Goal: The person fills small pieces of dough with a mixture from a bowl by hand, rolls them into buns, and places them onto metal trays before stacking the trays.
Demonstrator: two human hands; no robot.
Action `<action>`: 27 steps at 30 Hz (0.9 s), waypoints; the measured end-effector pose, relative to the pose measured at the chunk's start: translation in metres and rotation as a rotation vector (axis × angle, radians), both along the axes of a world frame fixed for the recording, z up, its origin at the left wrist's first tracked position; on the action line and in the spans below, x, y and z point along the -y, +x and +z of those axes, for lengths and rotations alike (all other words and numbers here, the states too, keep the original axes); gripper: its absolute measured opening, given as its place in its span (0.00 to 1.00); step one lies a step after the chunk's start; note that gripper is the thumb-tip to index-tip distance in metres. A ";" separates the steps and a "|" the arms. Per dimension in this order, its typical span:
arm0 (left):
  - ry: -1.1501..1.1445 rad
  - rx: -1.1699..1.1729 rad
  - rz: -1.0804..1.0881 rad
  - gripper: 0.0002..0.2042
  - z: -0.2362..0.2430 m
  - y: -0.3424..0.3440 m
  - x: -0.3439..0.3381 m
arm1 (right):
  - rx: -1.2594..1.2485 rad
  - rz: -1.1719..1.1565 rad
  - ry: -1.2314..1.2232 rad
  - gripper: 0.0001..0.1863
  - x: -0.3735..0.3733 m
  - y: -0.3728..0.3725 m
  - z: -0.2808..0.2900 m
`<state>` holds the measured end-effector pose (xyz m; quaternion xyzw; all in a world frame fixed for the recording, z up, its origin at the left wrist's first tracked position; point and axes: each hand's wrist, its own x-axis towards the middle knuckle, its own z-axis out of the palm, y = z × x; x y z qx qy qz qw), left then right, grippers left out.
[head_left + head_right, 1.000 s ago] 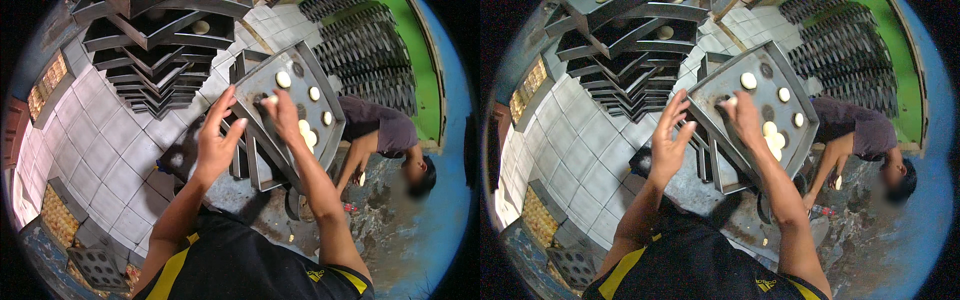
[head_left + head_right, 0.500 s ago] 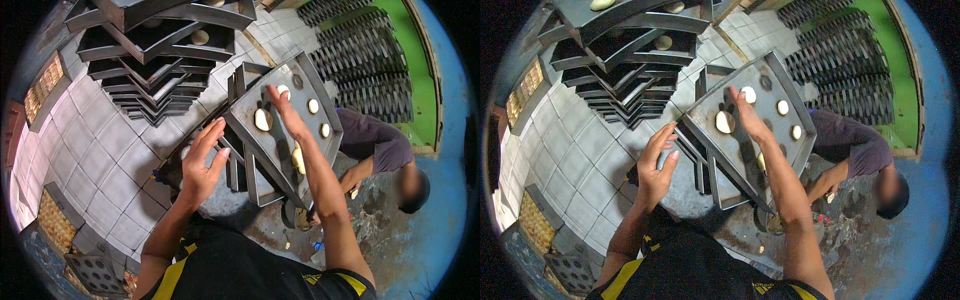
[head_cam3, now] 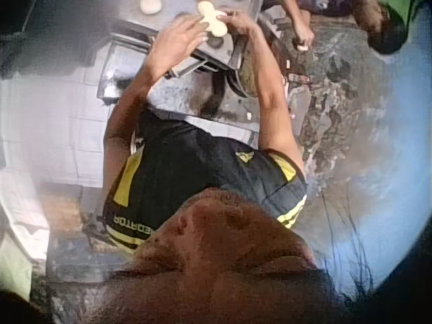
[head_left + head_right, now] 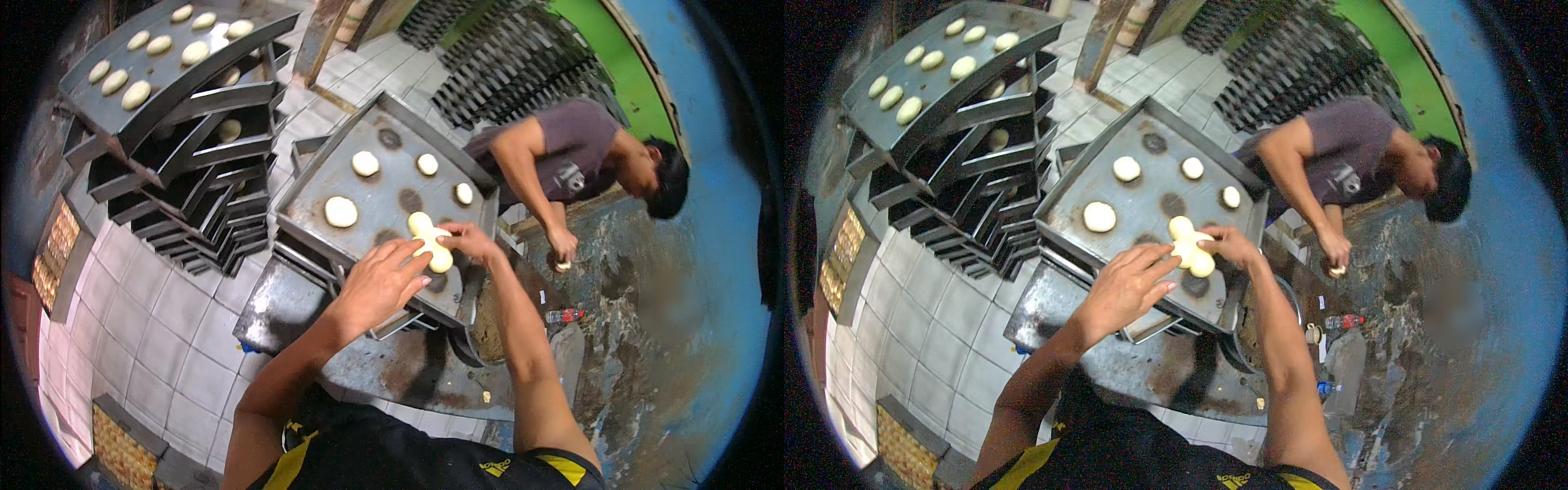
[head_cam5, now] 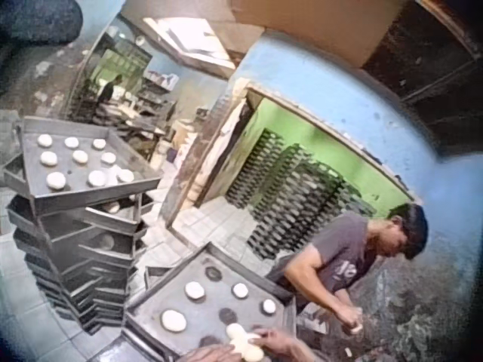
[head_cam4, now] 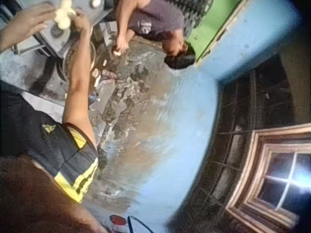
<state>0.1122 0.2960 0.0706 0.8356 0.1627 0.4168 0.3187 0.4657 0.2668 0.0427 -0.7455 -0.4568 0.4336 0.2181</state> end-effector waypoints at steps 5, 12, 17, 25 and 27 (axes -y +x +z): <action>-0.279 0.050 -0.093 0.14 0.015 0.038 0.060 | 0.316 -0.269 0.260 0.20 0.095 -0.026 0.075; -0.943 0.316 -0.248 0.22 -0.015 0.136 0.207 | 0.504 -0.339 0.884 0.13 0.272 -0.132 0.068; -0.941 0.110 -0.235 0.21 -0.063 0.163 0.314 | 0.438 -0.509 0.895 0.12 0.394 -0.146 0.018; -1.085 -0.018 -0.332 0.19 -0.071 0.191 0.411 | -0.652 -0.801 0.814 0.18 0.500 -0.118 -0.033; -1.069 0.079 -0.414 0.21 -0.077 0.191 0.407 | -0.663 -0.854 0.897 0.19 0.499 -0.102 -0.024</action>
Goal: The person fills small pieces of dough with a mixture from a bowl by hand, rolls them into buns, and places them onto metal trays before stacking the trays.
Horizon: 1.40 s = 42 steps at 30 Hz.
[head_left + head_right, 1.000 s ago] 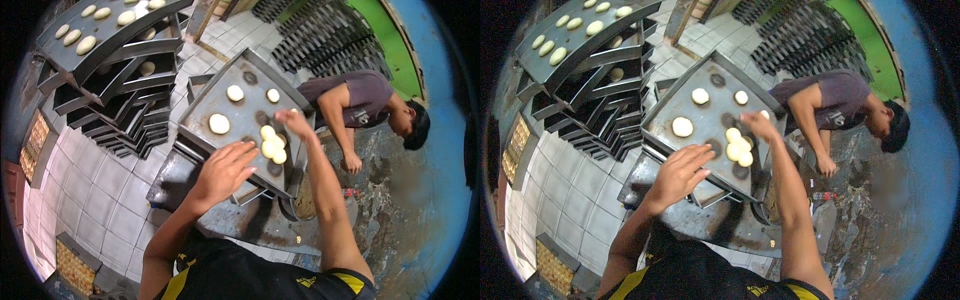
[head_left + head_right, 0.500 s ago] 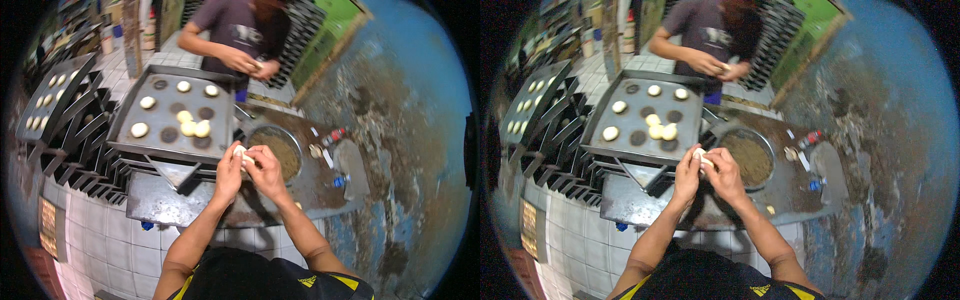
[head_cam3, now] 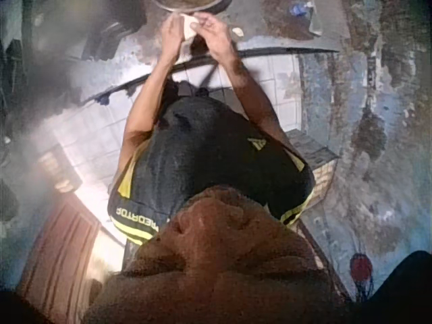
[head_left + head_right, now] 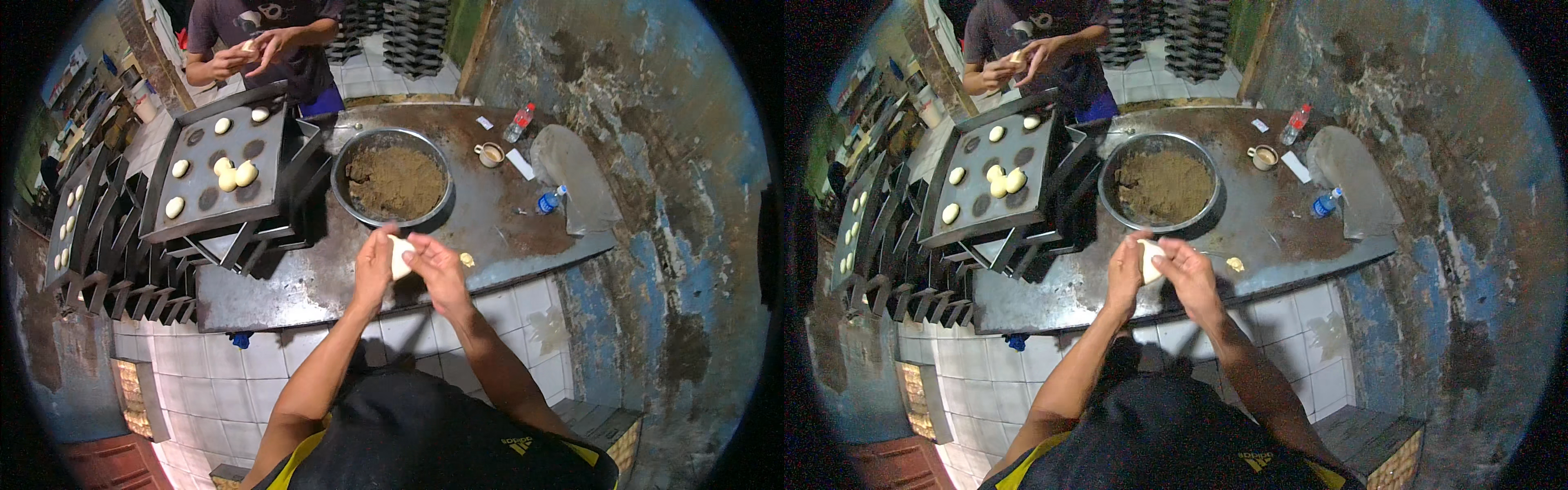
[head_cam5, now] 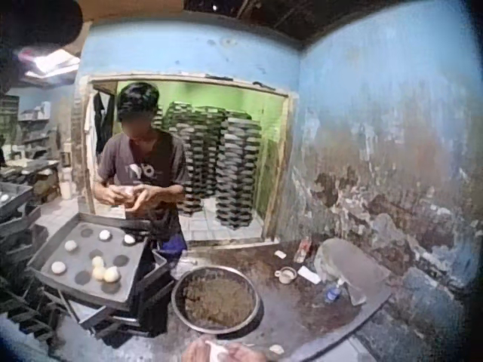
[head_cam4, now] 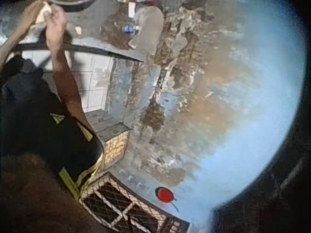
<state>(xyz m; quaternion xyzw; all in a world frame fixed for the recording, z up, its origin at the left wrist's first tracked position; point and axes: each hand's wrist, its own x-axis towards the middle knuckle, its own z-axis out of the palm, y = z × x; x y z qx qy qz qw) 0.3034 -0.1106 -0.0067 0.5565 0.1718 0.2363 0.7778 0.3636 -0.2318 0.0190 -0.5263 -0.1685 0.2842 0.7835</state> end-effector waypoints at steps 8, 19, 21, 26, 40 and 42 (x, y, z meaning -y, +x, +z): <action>0.147 -0.416 -0.191 0.23 -0.107 0.005 -0.042 | 1.178 0.208 -0.476 0.12 -0.052 0.048 -0.074; -0.031 -0.142 0.013 0.27 -0.120 0.088 -0.155 | 1.218 -0.126 -0.925 0.11 -0.130 0.329 -0.173; -0.027 -0.203 0.037 0.26 -0.118 0.087 -0.160 | 1.204 -0.056 -1.163 0.11 -0.135 0.329 -0.191; -0.017 -0.336 0.112 0.23 -0.114 0.090 -0.165 | 1.088 0.132 -1.141 0.09 -0.140 0.315 -0.169; 0.634 -0.286 0.167 0.20 -0.065 0.090 -0.157 | -0.145 0.347 -0.331 0.25 -0.144 0.218 -0.068; 0.613 -0.333 0.179 0.21 -0.049 0.095 -0.145 | 0.207 0.309 -0.265 0.27 -0.133 0.173 -0.062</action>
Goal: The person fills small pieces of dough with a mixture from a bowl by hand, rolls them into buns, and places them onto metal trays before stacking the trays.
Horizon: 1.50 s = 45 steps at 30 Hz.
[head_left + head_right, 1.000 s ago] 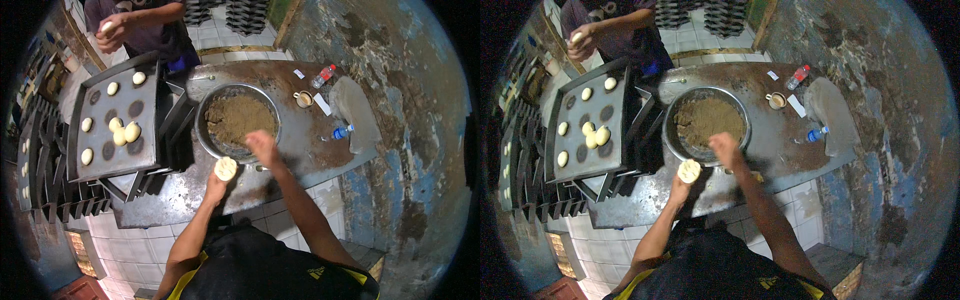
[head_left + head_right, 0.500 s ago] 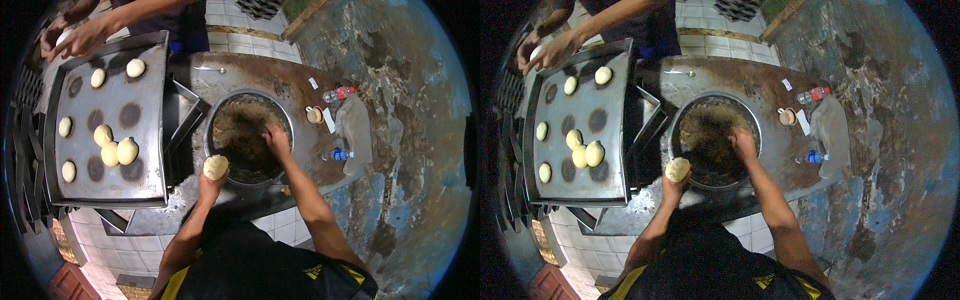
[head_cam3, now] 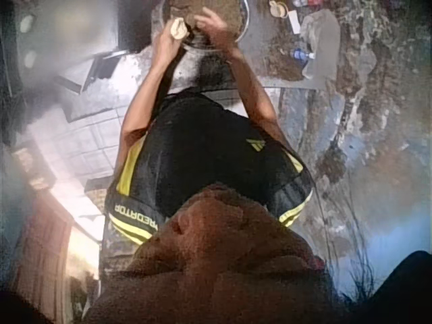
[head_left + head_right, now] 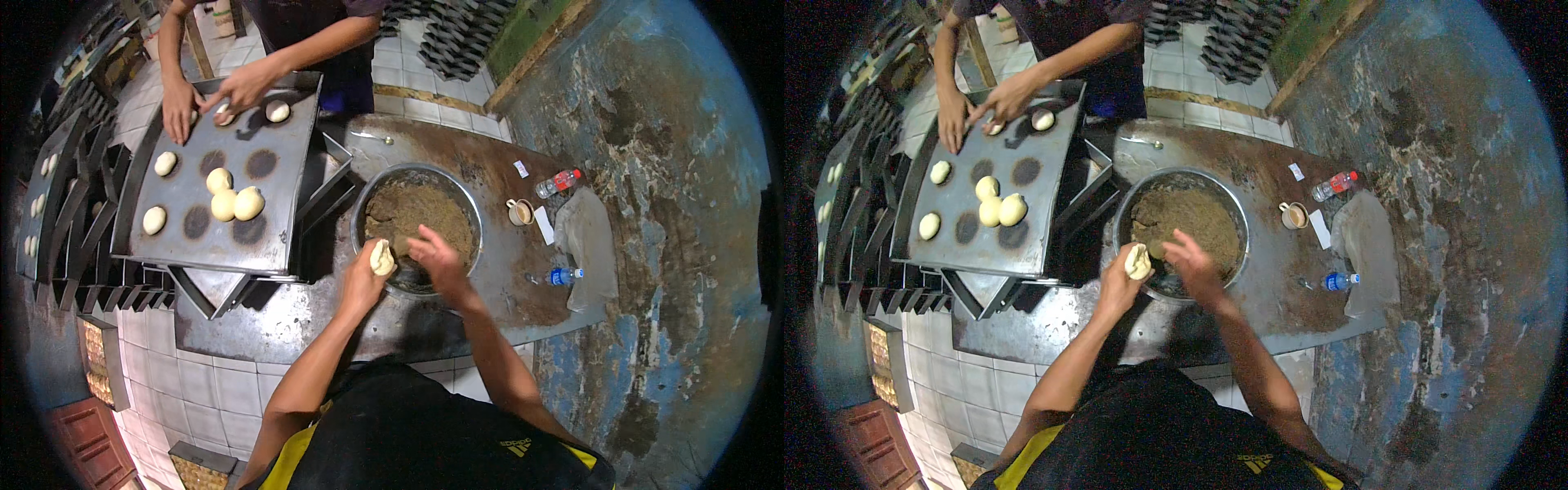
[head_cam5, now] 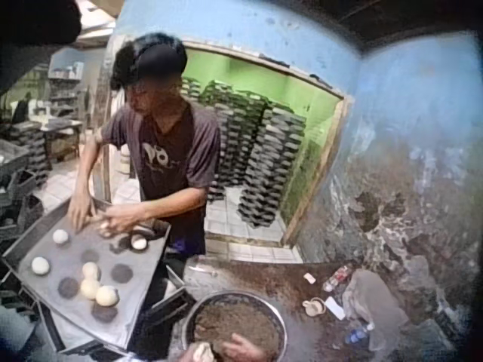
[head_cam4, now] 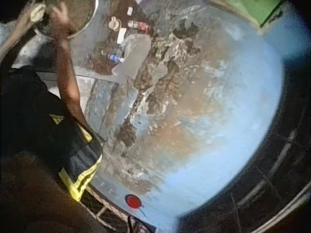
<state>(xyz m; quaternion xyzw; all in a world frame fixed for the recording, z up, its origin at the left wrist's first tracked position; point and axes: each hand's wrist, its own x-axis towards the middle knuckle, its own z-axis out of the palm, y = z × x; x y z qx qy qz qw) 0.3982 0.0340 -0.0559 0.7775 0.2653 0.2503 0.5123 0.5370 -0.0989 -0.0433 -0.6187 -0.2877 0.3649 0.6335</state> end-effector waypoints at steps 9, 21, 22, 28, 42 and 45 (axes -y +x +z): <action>-0.188 0.129 -0.153 0.23 -0.005 -0.004 0.075 | 0.146 -0.240 -0.095 0.33 0.071 -0.021 0.025; -0.094 0.108 -0.166 0.21 0.006 -0.054 0.169 | 0.456 -0.290 0.100 0.28 0.171 -0.095 0.046; -0.189 0.101 -0.168 0.20 0.006 -0.055 0.171 | 0.447 -0.330 0.152 0.32 0.178 -0.090 0.045; -0.420 0.186 -0.288 0.28 0.057 -0.070 0.193 | 0.186 -0.200 0.230 0.33 0.192 -0.097 0.036; -0.041 -0.098 -0.158 0.28 0.094 -0.158 0.148 | 0.238 0.019 0.383 0.31 0.137 -0.126 0.073; -0.023 -0.181 -0.120 0.34 0.100 -0.169 0.145 | 0.186 0.427 0.182 0.27 0.113 -0.123 0.077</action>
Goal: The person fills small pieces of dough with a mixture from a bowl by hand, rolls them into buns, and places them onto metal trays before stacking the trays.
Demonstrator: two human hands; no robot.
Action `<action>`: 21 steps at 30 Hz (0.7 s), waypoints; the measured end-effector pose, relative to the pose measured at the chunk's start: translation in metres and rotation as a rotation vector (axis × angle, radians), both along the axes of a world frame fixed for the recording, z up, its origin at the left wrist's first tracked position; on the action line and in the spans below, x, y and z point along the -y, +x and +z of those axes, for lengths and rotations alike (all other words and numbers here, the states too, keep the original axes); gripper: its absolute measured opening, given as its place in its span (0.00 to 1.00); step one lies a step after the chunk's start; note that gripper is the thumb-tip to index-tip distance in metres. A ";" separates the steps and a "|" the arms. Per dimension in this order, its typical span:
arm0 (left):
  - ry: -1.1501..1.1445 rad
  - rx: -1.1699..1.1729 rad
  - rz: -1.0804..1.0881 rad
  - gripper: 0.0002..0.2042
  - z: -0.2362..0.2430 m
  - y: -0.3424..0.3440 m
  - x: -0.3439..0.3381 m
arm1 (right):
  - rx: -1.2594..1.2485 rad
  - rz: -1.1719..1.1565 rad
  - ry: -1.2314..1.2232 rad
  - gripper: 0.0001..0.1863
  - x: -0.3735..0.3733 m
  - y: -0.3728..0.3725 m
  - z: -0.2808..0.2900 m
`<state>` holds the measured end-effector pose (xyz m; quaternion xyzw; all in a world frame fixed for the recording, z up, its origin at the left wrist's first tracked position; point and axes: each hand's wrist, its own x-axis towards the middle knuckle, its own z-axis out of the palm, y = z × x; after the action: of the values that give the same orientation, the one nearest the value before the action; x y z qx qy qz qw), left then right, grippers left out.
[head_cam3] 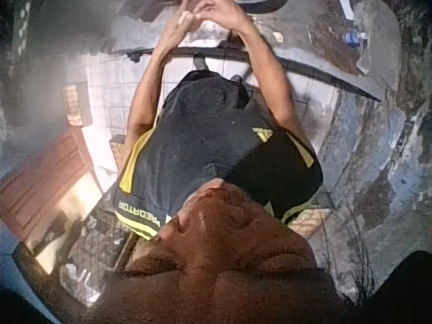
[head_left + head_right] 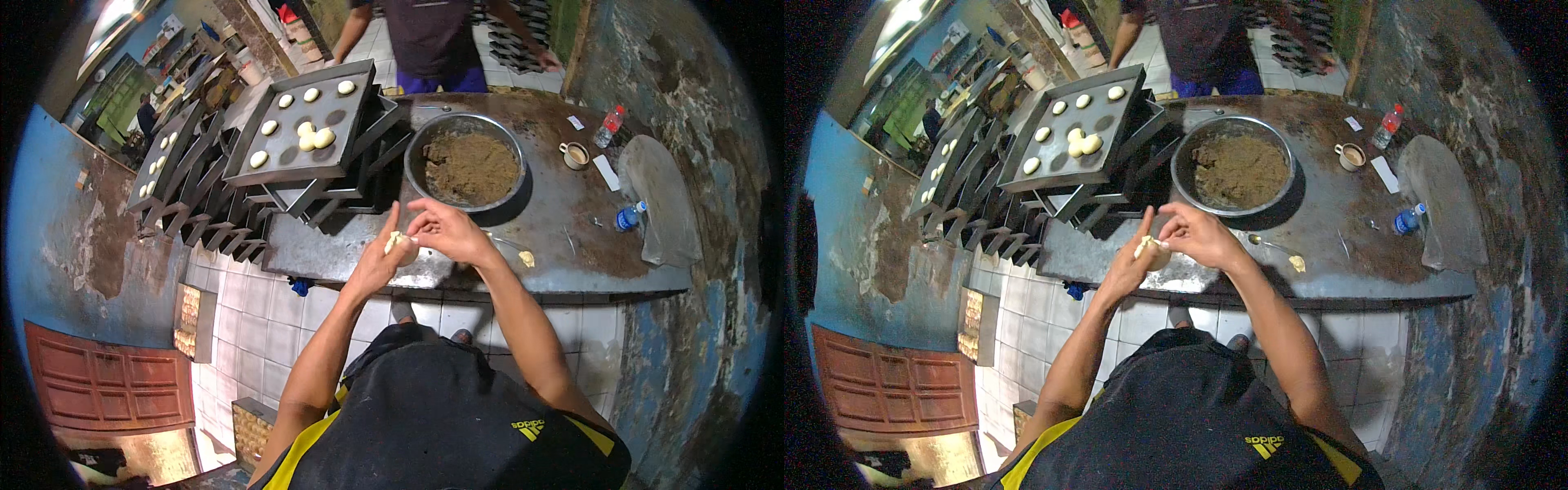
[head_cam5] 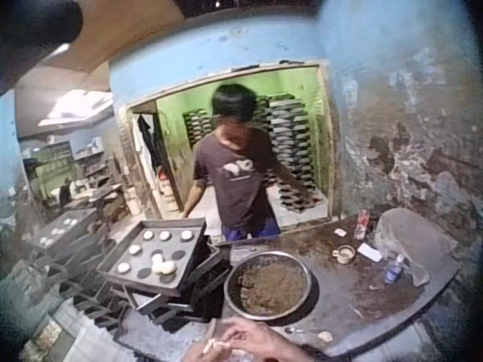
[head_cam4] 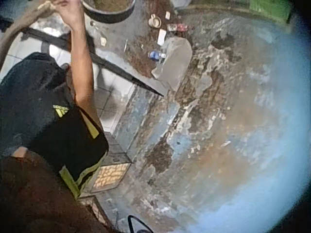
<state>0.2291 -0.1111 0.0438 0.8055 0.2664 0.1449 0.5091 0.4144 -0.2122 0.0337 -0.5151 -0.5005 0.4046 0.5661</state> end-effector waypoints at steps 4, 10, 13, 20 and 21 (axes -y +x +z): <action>0.019 -0.060 -0.183 0.28 -0.008 -0.011 -0.034 | 0.547 0.021 0.179 0.21 -0.028 -0.025 0.034; -0.638 0.429 0.108 0.33 0.006 -0.009 -0.077 | 0.608 -0.446 0.524 0.26 -0.093 -0.071 0.017; -0.740 0.634 0.030 0.44 0.005 -0.013 -0.109 | 0.300 -0.418 0.363 0.23 -0.139 -0.099 0.000; -0.549 0.598 0.190 0.26 0.024 -0.035 -0.237 | -0.491 -0.040 -0.392 0.15 -0.272 -0.099 0.062; -0.417 0.703 0.216 0.28 0.016 -0.027 -0.257 | -0.354 -0.048 -0.405 0.15 -0.301 -0.080 0.052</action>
<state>0.2018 0.1459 0.0595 0.5544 0.1831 0.4065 0.7028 0.3346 0.0888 0.0857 -0.5506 -0.2902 0.5669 0.5397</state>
